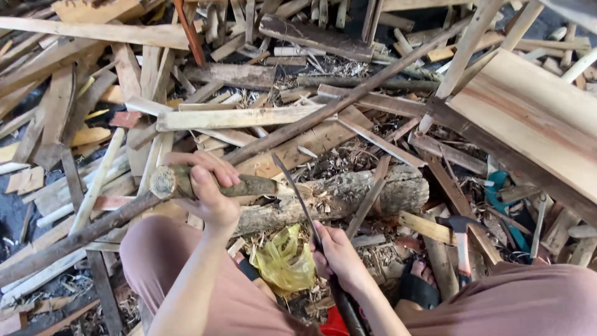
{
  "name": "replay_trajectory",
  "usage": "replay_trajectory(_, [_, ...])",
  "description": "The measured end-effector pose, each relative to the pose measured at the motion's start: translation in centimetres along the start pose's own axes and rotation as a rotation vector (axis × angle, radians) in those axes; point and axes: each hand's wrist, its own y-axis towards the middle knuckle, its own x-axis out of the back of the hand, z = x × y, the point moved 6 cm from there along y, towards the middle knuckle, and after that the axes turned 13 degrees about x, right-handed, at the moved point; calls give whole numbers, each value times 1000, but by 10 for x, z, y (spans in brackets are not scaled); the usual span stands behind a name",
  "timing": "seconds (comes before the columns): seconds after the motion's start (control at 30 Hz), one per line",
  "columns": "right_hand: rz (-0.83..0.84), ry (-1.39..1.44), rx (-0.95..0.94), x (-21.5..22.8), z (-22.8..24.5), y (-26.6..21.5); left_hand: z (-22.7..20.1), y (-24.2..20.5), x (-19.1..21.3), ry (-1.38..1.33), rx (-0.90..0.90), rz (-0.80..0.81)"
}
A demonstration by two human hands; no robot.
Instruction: Whittling a wooden branch with a small knife while sitting on the floor
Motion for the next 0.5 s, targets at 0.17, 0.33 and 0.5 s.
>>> replay_trajectory(0.17, [205, 103, 96, -11, 4, -8, -5, -1, -10, 20, -72, 35])
replay_trajectory(0.33, [-10, 42, -5, 13, -20, 20, 0, -7, 1, 62, -59, -30])
replay_trajectory(0.5, [179, 122, 161, -18, 42, -37, 34, -13, 21, -43, 43, 2])
